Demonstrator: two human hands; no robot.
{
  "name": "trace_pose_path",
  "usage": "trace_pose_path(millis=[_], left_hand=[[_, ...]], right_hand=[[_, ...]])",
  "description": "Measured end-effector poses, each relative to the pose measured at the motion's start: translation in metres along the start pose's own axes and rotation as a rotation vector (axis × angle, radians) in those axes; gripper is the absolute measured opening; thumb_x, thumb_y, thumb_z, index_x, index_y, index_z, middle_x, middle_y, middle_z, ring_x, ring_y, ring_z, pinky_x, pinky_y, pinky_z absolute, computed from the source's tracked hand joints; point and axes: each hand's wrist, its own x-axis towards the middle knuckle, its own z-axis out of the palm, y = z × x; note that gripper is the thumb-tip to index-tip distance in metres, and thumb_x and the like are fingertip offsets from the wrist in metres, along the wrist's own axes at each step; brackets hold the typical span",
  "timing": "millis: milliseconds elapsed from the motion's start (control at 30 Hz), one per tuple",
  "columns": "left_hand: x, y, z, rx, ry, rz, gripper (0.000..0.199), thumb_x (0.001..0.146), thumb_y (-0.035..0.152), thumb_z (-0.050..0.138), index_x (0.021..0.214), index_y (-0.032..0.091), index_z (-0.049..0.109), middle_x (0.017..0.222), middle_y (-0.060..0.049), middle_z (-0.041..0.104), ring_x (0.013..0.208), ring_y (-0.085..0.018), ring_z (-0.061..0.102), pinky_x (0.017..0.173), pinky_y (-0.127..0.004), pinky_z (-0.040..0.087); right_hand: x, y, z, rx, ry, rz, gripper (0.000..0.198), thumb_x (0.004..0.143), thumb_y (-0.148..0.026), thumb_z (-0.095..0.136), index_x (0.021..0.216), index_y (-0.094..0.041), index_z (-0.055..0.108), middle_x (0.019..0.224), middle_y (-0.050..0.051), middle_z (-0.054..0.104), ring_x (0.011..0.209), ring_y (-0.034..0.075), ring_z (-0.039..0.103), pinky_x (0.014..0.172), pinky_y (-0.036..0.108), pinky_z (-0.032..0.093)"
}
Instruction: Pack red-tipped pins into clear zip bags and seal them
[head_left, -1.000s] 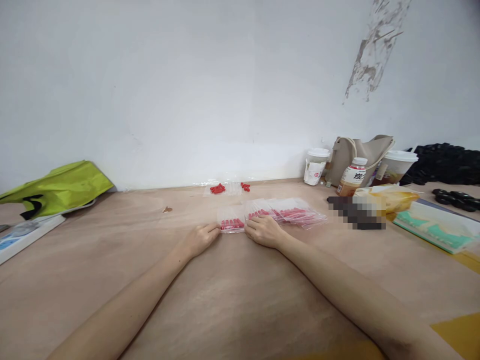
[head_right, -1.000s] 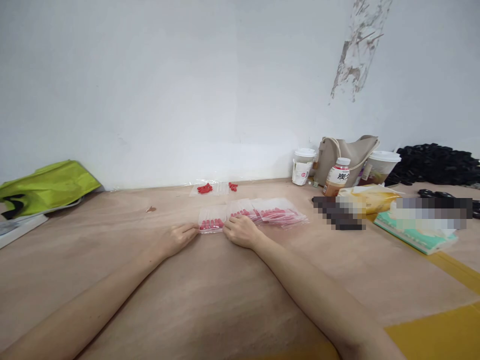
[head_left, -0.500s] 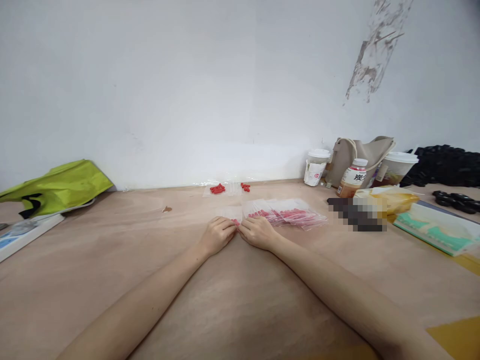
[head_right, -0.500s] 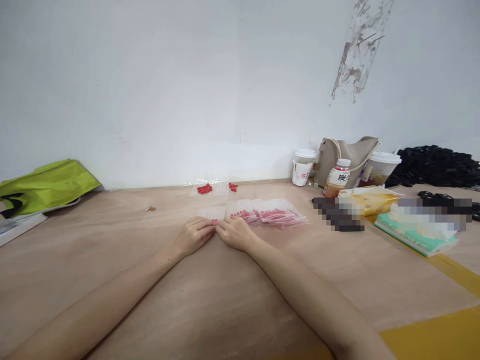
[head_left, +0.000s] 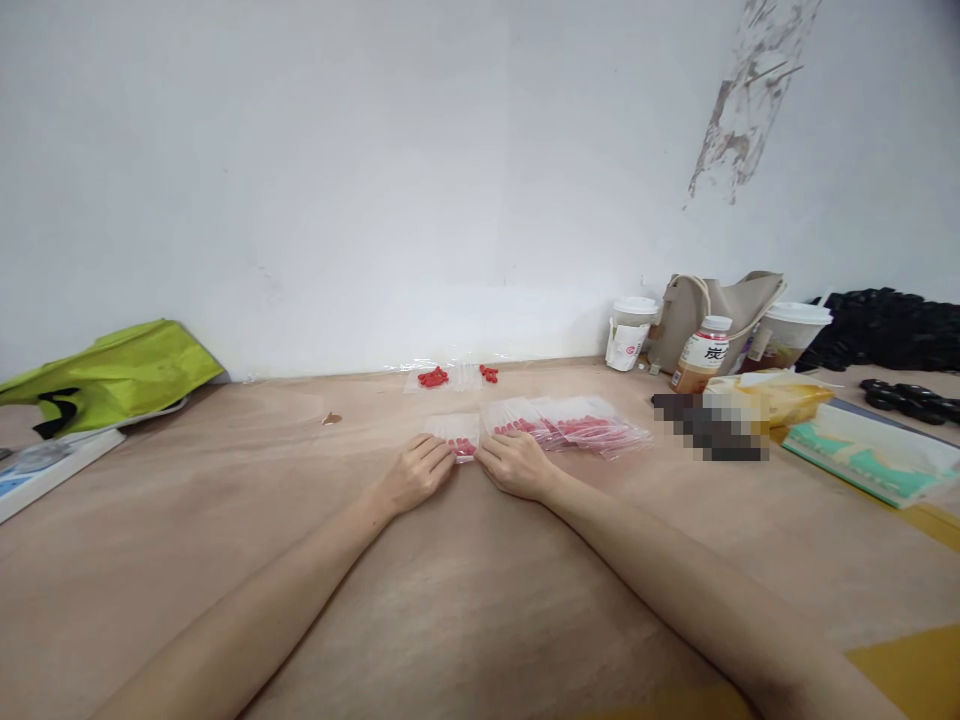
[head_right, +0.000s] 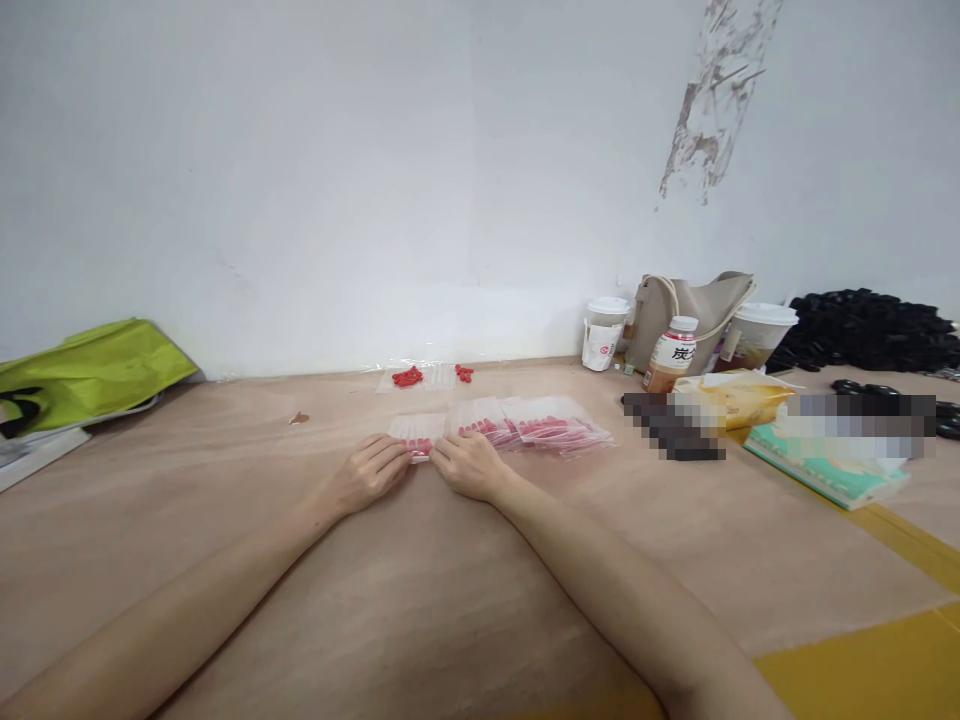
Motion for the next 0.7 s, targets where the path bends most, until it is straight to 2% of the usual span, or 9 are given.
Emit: trace_pose_path(millis=[200, 367, 567, 700], left_hand=[[-0.010, -0.008, -0.011, 0.092, -0.014, 0.066, 0.018, 0.087, 0.010, 0.040, 0.078, 0.011, 0.055, 0.075, -0.006, 0.061, 0.071, -0.016, 0.055, 0.070, -0.032, 0.046], [-0.023, -0.014, -0.018, 0.122, -0.033, 0.089, 0.018, 0.086, 0.007, 0.038, 0.085, 0.010, 0.055, 0.083, -0.009, 0.061, 0.076, -0.017, 0.055, 0.073, -0.033, 0.044], [-0.025, -0.014, -0.028, 0.162, -0.091, 0.001, 0.025, 0.089, 0.014, 0.037, 0.071, 0.012, 0.054, 0.062, -0.004, 0.054, 0.060, -0.016, 0.051, 0.059, -0.029, 0.041], [-0.027, -0.015, -0.028, 0.109, -0.108, -0.014, 0.031, 0.090, 0.016, 0.033, 0.066, 0.014, 0.052, 0.059, -0.002, 0.053, 0.058, -0.014, 0.050, 0.058, -0.027, 0.039]], right_hand=[[0.000, 0.001, 0.002, -0.008, -0.004, 0.000, 0.022, 0.085, -0.012, 0.036, 0.071, -0.015, 0.053, 0.070, 0.002, 0.055, 0.062, 0.010, 0.045, 0.053, 0.025, 0.022], [-0.001, 0.002, 0.002, -0.001, -0.044, 0.010, 0.020, 0.083, -0.011, 0.037, 0.073, -0.015, 0.054, 0.072, 0.002, 0.057, 0.064, 0.010, 0.046, 0.053, 0.026, 0.021], [0.000, 0.002, 0.002, 0.011, -0.079, 0.010, 0.020, 0.083, -0.011, 0.037, 0.076, -0.015, 0.055, 0.074, 0.003, 0.057, 0.067, 0.011, 0.046, 0.054, 0.026, 0.021], [-0.002, 0.001, 0.004, 0.022, -0.072, 0.020, 0.020, 0.084, -0.012, 0.037, 0.075, -0.016, 0.055, 0.072, 0.003, 0.057, 0.067, 0.011, 0.046, 0.055, 0.026, 0.021]])
